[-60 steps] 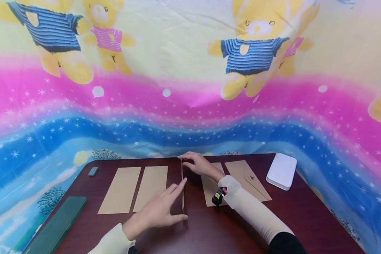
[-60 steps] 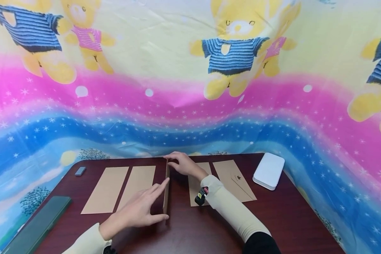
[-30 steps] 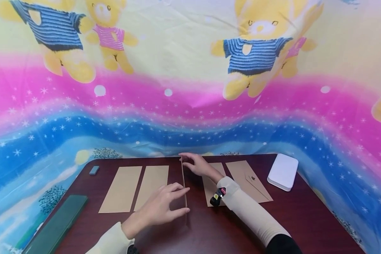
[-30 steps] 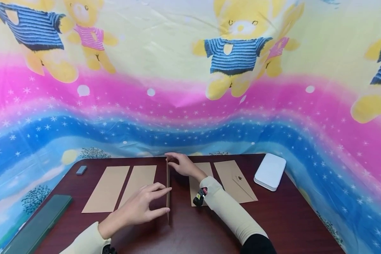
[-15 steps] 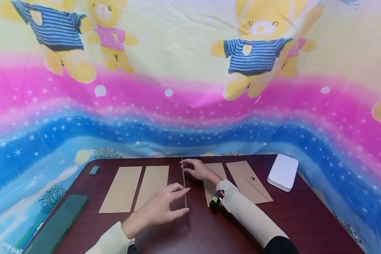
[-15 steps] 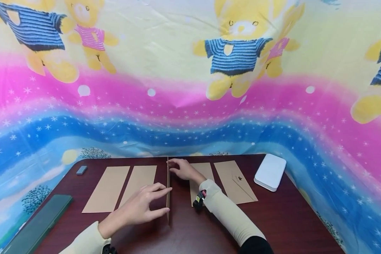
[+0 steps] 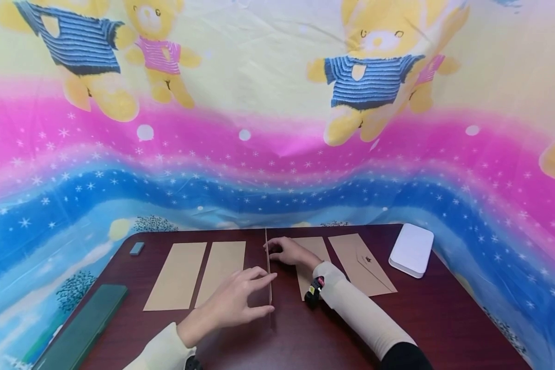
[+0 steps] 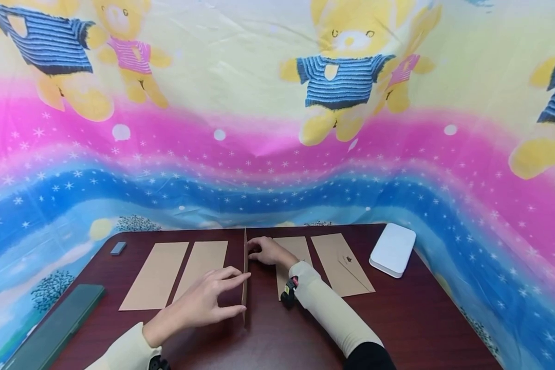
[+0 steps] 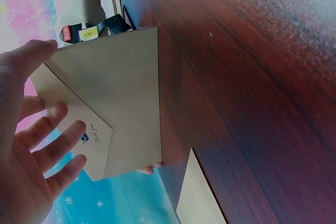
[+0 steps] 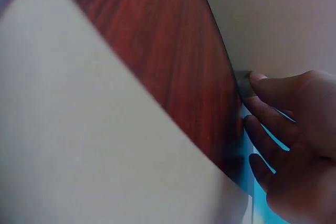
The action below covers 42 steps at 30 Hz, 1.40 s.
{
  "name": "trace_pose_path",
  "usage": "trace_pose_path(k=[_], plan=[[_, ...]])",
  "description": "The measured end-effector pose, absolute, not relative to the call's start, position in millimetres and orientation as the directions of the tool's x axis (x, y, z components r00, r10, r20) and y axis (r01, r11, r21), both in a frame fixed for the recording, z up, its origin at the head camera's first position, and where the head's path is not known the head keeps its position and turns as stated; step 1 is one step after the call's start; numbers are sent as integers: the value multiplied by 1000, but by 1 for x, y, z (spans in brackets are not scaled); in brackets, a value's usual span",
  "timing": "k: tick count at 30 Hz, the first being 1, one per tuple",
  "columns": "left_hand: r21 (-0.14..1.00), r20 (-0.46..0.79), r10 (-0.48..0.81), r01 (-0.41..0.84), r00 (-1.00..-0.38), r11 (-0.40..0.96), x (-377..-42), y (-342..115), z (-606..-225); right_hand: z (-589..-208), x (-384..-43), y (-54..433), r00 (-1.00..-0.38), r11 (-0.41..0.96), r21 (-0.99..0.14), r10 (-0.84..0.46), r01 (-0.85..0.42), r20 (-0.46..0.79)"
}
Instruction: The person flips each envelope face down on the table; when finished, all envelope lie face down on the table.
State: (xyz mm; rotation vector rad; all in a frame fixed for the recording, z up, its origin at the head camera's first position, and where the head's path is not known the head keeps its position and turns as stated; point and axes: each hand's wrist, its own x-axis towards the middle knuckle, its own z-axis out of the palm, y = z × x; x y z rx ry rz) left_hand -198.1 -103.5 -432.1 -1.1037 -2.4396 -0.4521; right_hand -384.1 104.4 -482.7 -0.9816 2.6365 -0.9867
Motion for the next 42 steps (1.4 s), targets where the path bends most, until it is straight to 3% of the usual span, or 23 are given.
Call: trace_pose_path(k=[21, 31, 42], plan=[[126, 534, 600, 757, -596, 641, -190, -118, -430, -466, -387, 122, -803, 609, -604, -590, -513, 87], [159, 434, 573, 685, -695, 711, -192, -132, -434, -445, -385, 140, -859, 570, -719, -506, -398, 76], [153, 374, 595, 680, -712, 717, -197, -136, -445, -437, -386, 148, -861, 548, -720, -490, -425, 136]])
